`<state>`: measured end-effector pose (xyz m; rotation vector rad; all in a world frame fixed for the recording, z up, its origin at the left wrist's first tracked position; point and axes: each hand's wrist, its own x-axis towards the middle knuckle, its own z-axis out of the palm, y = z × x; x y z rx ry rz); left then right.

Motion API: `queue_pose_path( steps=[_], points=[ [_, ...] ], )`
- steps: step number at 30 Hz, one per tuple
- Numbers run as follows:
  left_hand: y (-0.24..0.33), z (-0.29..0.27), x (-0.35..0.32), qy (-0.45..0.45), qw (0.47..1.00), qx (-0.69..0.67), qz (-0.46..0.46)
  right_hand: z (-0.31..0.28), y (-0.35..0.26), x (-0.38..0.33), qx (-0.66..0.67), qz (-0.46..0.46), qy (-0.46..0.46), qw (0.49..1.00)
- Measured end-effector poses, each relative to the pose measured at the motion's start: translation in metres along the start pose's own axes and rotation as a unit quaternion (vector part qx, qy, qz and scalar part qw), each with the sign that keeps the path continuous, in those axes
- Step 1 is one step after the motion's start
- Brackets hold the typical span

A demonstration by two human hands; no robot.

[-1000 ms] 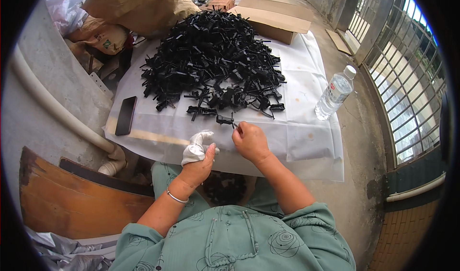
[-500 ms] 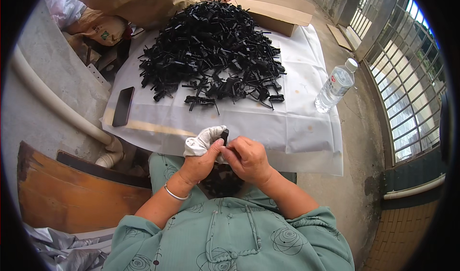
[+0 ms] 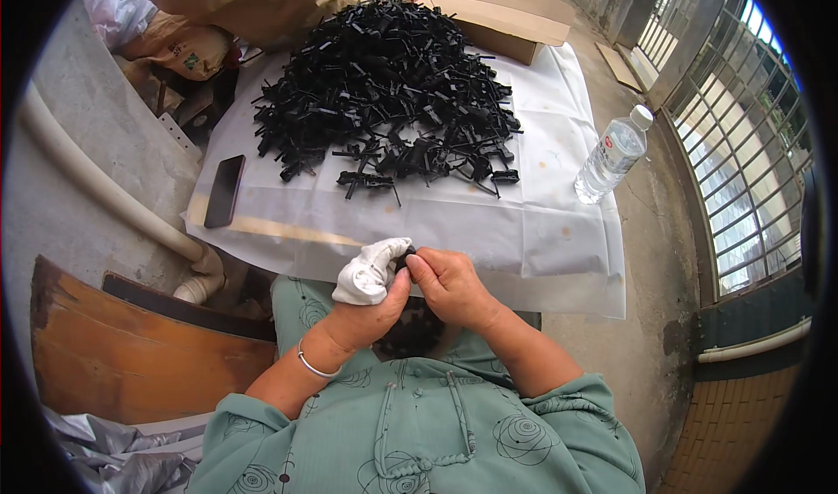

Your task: Cleaning small black plastic components with a white cloth and sorting them into a container.

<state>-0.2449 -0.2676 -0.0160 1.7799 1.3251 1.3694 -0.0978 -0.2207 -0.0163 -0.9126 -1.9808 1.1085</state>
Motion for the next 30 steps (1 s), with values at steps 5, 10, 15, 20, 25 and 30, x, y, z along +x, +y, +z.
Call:
queue_pose_path(
  steps=[5, 10, 15, 20, 25, 30],
  points=[
    [-0.005, 0.0, -0.004, 0.011, 0.999, 0.044, 0.003, 0.015, 0.013, 0.0, 0.107, 0.039, 0.009, 0.993],
    [-0.013, -0.007, 0.004, 0.004, 0.985, -0.145, -0.094, 0.002, 0.013, 0.001, 0.06, -0.023, 0.044, 0.997],
    [0.003, -0.017, 0.007, -0.012, 0.949, -0.241, -0.205, -0.01, 0.017, -0.002, -0.032, -0.043, -0.065, 0.996],
    [0.007, -0.015, 0.006, -0.086, 0.952, -0.2, -0.216, -0.008, 0.017, 0.0, 0.006, -0.135, 0.008, 0.991],
    [0.014, -0.014, 0.004, -0.162, 0.926, -0.27, -0.21, -0.008, 0.001, -0.001, 0.18, 0.058, -0.039, 0.981],
    [0.002, -0.013, 0.001, -0.114, 0.927, -0.28, -0.221, -0.005, 0.001, 0.0, 0.063, -0.065, -0.031, 0.995]
  ],
)
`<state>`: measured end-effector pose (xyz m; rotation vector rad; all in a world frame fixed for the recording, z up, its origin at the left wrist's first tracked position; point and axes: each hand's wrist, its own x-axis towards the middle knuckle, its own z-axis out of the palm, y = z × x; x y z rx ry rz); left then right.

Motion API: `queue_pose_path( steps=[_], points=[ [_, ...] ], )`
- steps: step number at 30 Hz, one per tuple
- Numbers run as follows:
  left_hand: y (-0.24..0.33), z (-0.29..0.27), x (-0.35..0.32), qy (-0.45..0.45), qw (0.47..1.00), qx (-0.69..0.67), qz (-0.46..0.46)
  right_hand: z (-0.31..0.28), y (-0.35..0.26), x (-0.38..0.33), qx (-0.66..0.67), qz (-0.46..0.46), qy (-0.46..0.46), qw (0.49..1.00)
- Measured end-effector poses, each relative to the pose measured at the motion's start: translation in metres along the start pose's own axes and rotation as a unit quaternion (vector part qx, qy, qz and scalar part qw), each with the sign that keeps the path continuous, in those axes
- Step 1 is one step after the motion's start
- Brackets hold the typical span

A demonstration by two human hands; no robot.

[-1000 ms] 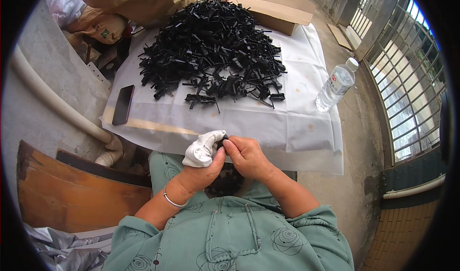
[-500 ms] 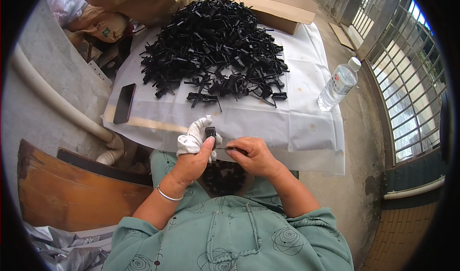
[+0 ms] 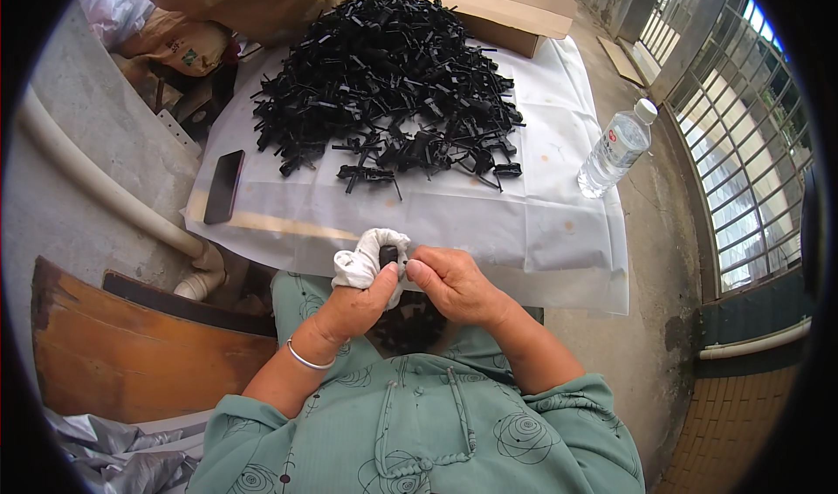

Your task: Cleaning small black plastic components with a white cloth and sorting them into a container.

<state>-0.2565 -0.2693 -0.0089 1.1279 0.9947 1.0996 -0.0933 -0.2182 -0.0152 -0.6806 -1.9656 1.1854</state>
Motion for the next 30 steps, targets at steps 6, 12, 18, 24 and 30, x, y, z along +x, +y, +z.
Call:
queue_pose_path(
  steps=[6, 12, 18, 24, 30],
  points=[
    [-0.005, 0.002, 0.004, 0.028, 0.96, 0.253, 0.119, 0.004, 0.002, 0.007, -0.028, 0.064, -0.044, 0.997],
    [-0.006, -0.008, -0.008, 0.049, 0.918, 0.373, 0.126, 0.024, 0.019, 0.009, 0.029, 0.086, -0.059, 0.994],
    [0.021, -0.07, -0.013, 0.055, 0.885, 0.454, 0.091, -0.003, 0.031, 0.031, -0.308, 0.004, 0.069, 0.949],
    [0.017, -0.231, 0.004, 0.417, 0.64, 0.636, 0.108, 0.009, 0.054, 0.072, -0.469, 0.0, 0.07, 0.881],
    [-0.018, -0.329, 0.048, 0.375, 0.626, 0.642, -0.234, 0.02, 0.064, 0.082, -0.464, 0.014, 0.08, 0.882]
  ],
)
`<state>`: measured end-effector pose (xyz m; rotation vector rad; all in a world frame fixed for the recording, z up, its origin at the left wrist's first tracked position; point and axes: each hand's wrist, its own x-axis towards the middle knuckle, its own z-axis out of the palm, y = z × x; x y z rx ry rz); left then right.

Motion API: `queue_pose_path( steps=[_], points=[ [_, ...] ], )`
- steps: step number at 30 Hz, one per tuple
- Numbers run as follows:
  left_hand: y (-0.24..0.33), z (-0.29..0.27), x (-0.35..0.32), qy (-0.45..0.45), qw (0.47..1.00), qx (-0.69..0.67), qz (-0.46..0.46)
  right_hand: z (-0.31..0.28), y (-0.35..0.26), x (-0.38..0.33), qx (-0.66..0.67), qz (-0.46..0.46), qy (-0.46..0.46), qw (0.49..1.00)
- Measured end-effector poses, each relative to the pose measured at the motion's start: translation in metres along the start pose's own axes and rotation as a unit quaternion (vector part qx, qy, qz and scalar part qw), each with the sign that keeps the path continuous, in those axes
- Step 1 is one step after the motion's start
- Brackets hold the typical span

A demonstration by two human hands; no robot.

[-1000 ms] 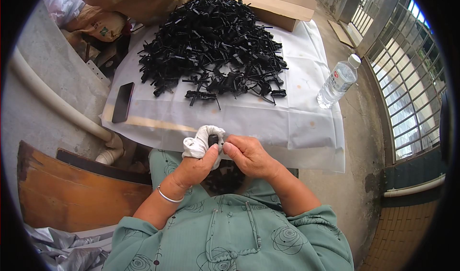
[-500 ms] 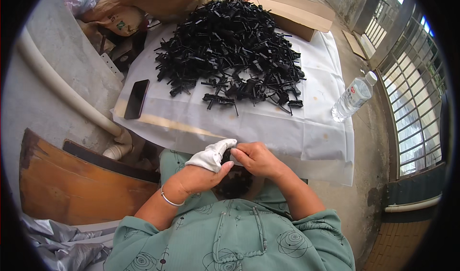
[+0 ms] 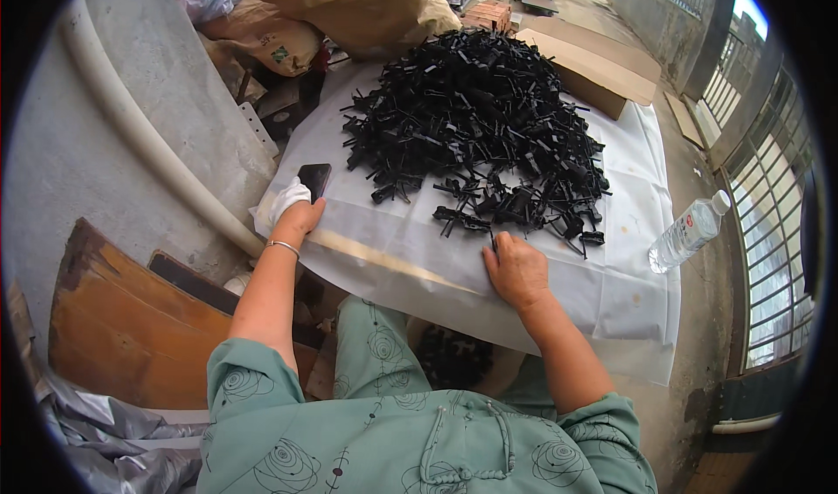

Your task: Cleaning small black plastic components with a white cloth and sorting them into a container.

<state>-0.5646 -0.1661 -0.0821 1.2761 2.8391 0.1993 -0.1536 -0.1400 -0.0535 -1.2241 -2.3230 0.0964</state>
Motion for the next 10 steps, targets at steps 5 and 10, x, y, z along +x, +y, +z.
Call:
queue_pose_path(
  steps=[5, 10],
  points=[
    [0.025, -0.003, 0.002, -0.078, 0.992, -0.097, -0.012, 0.0, 0.009, -0.003, 0.016, 0.014, 0.011, 1.0],
    [0.041, -0.03, -0.018, 0.012, 1.0, -0.021, -0.012, -0.007, 0.017, -0.014, 0.156, 0.045, 0.057, 0.985]
  ],
)
